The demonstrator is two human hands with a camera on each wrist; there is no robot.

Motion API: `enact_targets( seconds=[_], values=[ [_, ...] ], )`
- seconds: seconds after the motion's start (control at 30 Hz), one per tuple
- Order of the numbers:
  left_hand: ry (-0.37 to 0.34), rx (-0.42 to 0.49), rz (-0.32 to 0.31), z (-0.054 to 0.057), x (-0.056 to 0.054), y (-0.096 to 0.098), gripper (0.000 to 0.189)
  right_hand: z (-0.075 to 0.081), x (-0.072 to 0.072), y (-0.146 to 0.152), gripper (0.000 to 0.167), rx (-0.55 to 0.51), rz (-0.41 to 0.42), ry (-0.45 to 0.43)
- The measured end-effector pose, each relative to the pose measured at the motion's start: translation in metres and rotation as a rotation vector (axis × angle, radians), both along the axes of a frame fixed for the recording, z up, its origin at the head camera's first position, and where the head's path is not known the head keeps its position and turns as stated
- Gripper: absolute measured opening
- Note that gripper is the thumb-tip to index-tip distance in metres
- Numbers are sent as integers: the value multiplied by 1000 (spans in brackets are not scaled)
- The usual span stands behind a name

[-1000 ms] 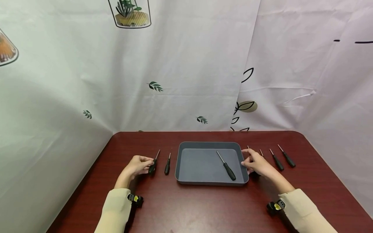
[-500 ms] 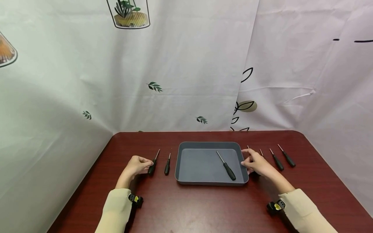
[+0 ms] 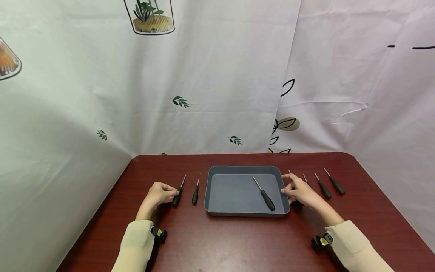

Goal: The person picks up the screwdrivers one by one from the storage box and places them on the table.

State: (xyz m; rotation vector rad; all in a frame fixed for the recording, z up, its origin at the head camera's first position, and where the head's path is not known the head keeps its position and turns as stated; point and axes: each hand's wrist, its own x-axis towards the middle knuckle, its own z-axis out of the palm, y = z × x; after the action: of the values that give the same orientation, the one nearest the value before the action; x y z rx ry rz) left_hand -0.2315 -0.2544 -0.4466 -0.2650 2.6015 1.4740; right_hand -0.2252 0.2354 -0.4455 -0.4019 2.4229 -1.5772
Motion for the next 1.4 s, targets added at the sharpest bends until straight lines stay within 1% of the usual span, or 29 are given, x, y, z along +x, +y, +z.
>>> enact_targets(
  seconds=[0.13,0.3,0.37,0.63,0.97,1.07,1.23,1.4],
  values=[
    [-2,-22,-4,0,0,1,9,0,0,0,55,-3,4,1],
    [-17,-38,15,-1,-1,2,7,1,1,1,56,-5,8,9],
    [-22,-43,15,0,-1,2,7,1,0,1,56,-8,7,6],
    [-21,-64,-4,3,0,1,9,1,-2,0,57,-19,13,5],
    [-21,-94,4,2,1,2,9,0,0,0,57,-12,8,5],
    [-20,-116,3,3,1,2,9,0,1,0,56,-9,3,2],
    [18,-166,-5,9,2,4,11,0,1,0,56,-11,3,1],
    [68,-156,-22,16,3,9,15,0,0,0,56,-3,2,11]
  ],
)
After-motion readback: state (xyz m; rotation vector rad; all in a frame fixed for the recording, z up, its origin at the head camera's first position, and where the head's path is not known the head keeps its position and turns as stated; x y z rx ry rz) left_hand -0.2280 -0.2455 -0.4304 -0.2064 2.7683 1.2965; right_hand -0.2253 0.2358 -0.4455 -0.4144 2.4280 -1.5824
